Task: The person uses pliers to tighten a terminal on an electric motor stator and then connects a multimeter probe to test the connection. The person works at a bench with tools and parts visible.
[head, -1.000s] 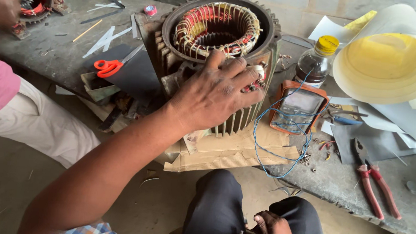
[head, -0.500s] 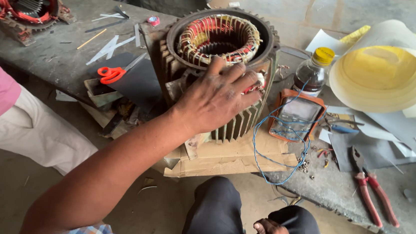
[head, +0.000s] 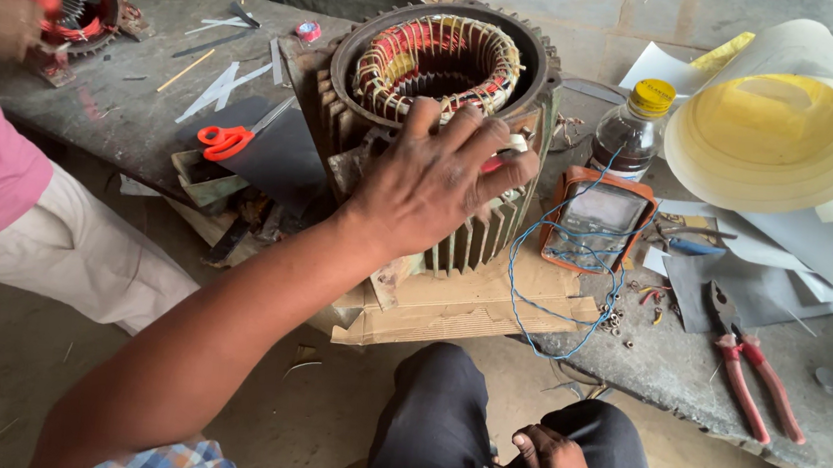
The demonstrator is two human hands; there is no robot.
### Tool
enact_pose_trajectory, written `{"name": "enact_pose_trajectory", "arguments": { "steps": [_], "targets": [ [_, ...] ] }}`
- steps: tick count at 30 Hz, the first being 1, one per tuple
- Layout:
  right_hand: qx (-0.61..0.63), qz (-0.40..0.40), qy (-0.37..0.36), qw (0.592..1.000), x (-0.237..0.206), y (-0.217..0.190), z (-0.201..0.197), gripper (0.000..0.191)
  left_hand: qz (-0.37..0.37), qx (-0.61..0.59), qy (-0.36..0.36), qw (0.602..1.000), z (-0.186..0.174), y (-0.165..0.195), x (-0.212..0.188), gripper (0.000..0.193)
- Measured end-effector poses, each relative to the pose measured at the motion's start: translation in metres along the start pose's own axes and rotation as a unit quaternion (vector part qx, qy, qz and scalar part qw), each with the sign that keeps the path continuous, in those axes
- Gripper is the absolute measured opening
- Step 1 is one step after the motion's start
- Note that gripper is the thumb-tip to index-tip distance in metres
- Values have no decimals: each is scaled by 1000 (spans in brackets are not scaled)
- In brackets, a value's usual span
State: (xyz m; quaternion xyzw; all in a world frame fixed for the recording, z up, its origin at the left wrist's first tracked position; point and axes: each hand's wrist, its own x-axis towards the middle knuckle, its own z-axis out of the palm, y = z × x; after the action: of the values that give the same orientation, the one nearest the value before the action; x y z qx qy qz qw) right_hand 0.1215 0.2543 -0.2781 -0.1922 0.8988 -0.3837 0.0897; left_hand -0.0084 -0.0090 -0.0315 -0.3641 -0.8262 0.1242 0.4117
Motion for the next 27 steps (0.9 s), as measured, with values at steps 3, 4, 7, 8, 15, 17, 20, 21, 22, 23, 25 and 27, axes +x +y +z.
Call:
{"name": "enact_pose_trajectory", "arguments": {
  "steps": [3, 4, 7, 8, 15, 17, 20, 21, 22, 23, 25, 27],
  "targets": [
    [-34, -31, 27, 999, -1, -3, 1, 32, -20, 25, 25, 999, 1, -3, -4, 50],
    [-28, -28, 28, 999, 1, -4, 0, 31, -16, -14, 22, 1000, 1, -5, -3, 48],
    [-19, -19, 29, 999, -2, -8, -4, 31, -12, -50, 1, 999, 0, -3, 1, 47],
    [-22, -21, 32, 999, -3, -9, -5, 31, -16, -3, -11, 1000, 0, -3, 3, 46],
    [-3, -6, 34, 999, -5, -15, -13, 32, 7, -92, 28, 995, -10, 6, 12, 36],
    [-3, 1, 36, 999, -5, -18, -15, 32, 14, -20, 18, 1000, -9, 12, 16, 18],
    [-6, 2, 39, 999, -5, -18, -17, 32, 11, 23, 45, 999, -6, 16, 14, 9],
    [-7, 1, 40, 999, -5, -18, -18, 33, 9, 26, 60, 998, -4, 16, 13, 10],
    [-5, 4, 42, 999, -5, -17, -19, 32, 13, 23, 54, 998, -1, 16, 12, 10],
    [-2, 6, 43, 999, -5, -16, -19, 32, 15, 19, 45, 999, 2, 16, 10, 10],
    [-2, 7, 49, 999, -5, -15, -18, 31, 22, 21, 47, 998, 8, 17, 4, 9],
    [-5, 3, 57, 998, -5, -14, -14, 31, 32, 32, 63, 997, 18, 23, 5, 8]
  ]
}}
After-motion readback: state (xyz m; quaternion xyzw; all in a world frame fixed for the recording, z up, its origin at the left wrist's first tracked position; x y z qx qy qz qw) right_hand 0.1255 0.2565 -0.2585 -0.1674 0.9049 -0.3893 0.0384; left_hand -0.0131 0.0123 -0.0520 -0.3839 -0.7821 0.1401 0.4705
